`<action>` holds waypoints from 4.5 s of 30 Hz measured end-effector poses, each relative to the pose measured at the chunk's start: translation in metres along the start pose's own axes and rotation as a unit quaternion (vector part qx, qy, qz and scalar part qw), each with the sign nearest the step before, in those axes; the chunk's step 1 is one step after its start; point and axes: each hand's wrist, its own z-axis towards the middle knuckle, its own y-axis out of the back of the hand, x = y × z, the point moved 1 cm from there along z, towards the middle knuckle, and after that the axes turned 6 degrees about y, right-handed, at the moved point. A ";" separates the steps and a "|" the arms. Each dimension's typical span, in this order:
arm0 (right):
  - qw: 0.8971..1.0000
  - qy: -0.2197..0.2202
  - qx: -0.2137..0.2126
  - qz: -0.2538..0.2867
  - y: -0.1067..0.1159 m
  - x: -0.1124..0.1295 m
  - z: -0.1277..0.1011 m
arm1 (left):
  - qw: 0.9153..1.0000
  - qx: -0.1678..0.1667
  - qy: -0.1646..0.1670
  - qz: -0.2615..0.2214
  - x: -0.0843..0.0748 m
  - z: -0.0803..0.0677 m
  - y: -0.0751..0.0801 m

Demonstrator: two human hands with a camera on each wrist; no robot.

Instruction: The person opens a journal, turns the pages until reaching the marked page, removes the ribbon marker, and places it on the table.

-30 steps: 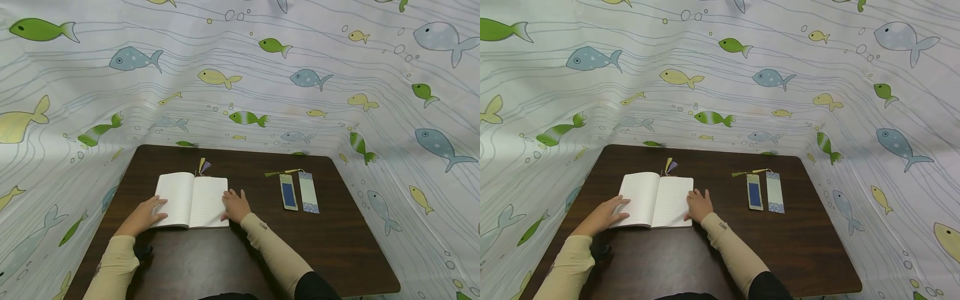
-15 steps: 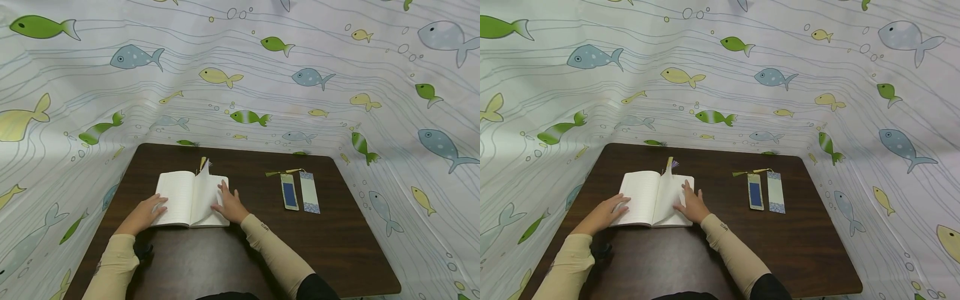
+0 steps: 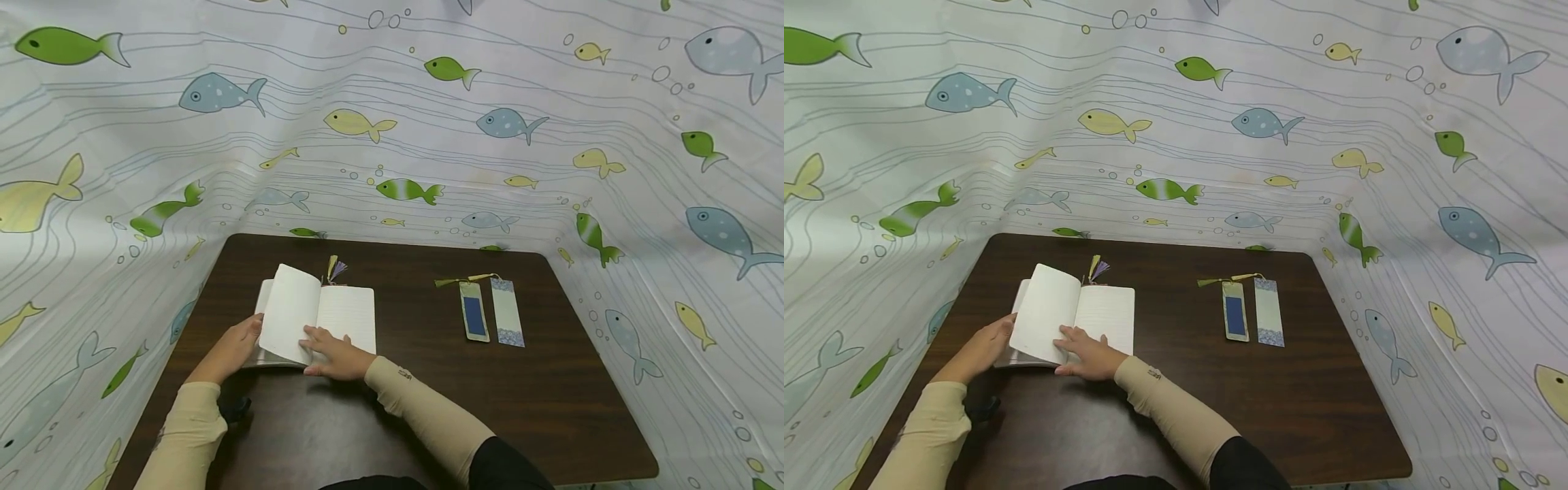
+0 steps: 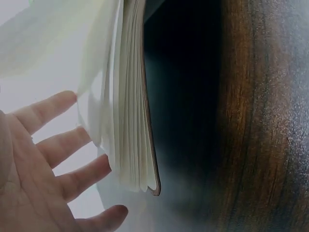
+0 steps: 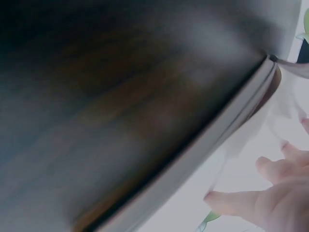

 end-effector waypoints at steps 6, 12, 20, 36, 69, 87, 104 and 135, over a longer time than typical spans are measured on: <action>0.999 -0.018 0.013 -0.037 -0.005 0.007 0.003 | 1.000 0.009 0.026 0.013 -0.003 -0.001 0.002; 0.998 -0.026 -0.001 -0.052 -0.006 0.001 0.001 | 0.999 -0.020 0.017 0.036 0.003 0.001 0.000; 0.981 -0.146 -0.002 -0.130 0.007 -0.036 -0.023 | 0.996 -0.040 0.018 0.078 0.009 0.001 -0.002; 0.939 -0.178 -0.062 -0.286 0.020 -0.055 -0.048 | 0.995 -0.033 0.047 0.077 0.005 0.003 -0.003; 0.995 0.053 -0.002 -0.080 -0.010 0.007 0.010 | 0.999 0.005 0.051 0.013 0.008 0.004 -0.003; 0.966 -0.170 -0.018 -0.192 0.014 -0.045 -0.037 | 0.994 0.021 0.004 0.108 0.017 0.000 -0.009; 0.919 -0.171 -0.092 -0.342 0.020 -0.055 -0.049 | 0.993 0.013 -0.005 0.120 0.010 0.000 -0.008; 0.992 0.024 -0.047 0.118 0.012 -0.001 -0.006 | 0.999 0.013 0.018 0.026 0.005 0.001 -0.006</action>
